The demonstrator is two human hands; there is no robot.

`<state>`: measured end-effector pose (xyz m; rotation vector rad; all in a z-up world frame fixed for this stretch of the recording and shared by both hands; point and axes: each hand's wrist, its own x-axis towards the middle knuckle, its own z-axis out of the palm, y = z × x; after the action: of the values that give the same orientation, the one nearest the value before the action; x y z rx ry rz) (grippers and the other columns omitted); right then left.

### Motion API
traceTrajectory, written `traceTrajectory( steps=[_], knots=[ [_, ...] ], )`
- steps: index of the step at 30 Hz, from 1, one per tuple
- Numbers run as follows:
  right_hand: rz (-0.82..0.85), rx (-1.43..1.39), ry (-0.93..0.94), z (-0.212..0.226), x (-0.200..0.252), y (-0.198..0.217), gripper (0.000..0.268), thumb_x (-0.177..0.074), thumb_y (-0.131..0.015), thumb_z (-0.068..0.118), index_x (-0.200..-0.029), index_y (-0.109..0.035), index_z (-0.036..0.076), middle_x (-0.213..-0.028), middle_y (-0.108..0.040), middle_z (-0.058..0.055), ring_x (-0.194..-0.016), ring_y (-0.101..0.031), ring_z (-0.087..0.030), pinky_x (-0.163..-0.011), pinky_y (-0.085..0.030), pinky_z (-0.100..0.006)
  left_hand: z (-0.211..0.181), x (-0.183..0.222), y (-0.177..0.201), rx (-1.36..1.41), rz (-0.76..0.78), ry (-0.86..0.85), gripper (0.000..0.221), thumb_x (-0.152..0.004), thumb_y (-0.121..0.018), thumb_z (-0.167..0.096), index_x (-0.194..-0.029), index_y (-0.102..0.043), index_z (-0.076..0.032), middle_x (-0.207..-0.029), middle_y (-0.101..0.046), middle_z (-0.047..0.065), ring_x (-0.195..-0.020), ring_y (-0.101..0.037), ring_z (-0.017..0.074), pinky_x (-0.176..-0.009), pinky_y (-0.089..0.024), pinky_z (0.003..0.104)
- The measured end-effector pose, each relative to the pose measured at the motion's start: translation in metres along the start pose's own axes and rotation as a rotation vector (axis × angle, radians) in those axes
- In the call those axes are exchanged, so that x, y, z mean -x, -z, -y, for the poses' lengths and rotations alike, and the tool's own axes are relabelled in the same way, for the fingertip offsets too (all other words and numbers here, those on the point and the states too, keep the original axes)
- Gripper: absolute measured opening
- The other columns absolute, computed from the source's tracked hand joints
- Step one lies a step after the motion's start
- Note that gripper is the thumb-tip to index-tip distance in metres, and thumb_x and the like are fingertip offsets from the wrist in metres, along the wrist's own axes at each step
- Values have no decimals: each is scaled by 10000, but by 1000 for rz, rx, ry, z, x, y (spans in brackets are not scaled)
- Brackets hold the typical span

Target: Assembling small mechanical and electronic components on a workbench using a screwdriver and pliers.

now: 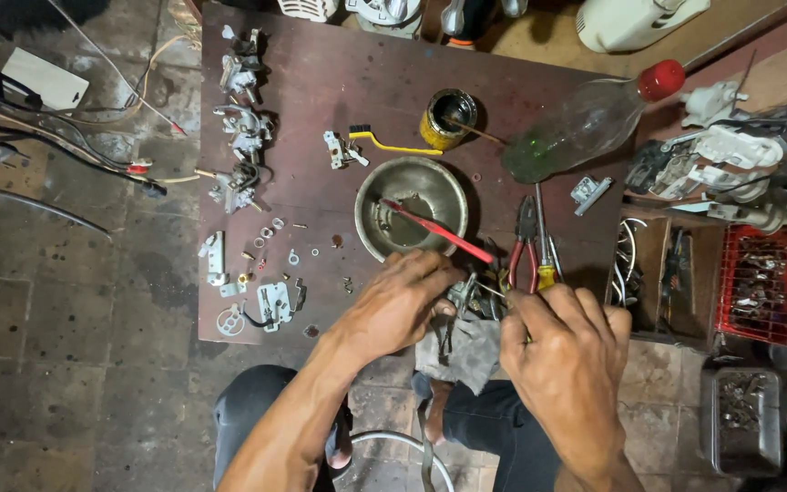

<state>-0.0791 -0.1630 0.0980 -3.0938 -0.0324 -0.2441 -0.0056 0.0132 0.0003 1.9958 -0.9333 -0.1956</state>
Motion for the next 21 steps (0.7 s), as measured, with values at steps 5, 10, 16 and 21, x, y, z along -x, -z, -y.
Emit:
traceTrajectory(
  steps=[5,10,16,21],
  knots=[
    [5,30,26,1,0,0,200,-810,-674,147,-971,-786,109,-870,-637,-37,-768,-520,-217,-762,-337,-384,-1,1,-1,-132,55,-1,441,-788,-714,-162,-1210,-629,-70,-1153,-595,63,-1124,-565,256,-951,-408,393],
    [17,20,52,-2,-1,0,193,-796,-665,138,-950,-777,109,-849,-623,-38,-763,-510,-225,-761,-323,-397,5,4,-5,-203,31,-32,442,-797,-710,-195,-1220,-623,-97,-1136,-593,47,-1106,-543,242,-945,-407,402],
    [-2,7,62,-4,-3,-1,151,-789,-677,128,-910,-768,121,-831,-613,-31,-755,-514,-226,-756,-332,-391,4,4,-5,-229,45,-31,453,-799,-699,-190,-1234,-618,-94,-1145,-590,48,-1106,-538,243,-946,-406,411],
    [12,-46,67,-12,0,-7,194,-780,-662,116,-935,-778,126,-836,-643,-21,-752,-540,-211,-766,-337,-378,3,4,-1,-201,39,-23,478,-794,-708,-197,-1249,-613,-85,-1174,-587,56,-1145,-544,256,-946,-411,410]
  ],
)
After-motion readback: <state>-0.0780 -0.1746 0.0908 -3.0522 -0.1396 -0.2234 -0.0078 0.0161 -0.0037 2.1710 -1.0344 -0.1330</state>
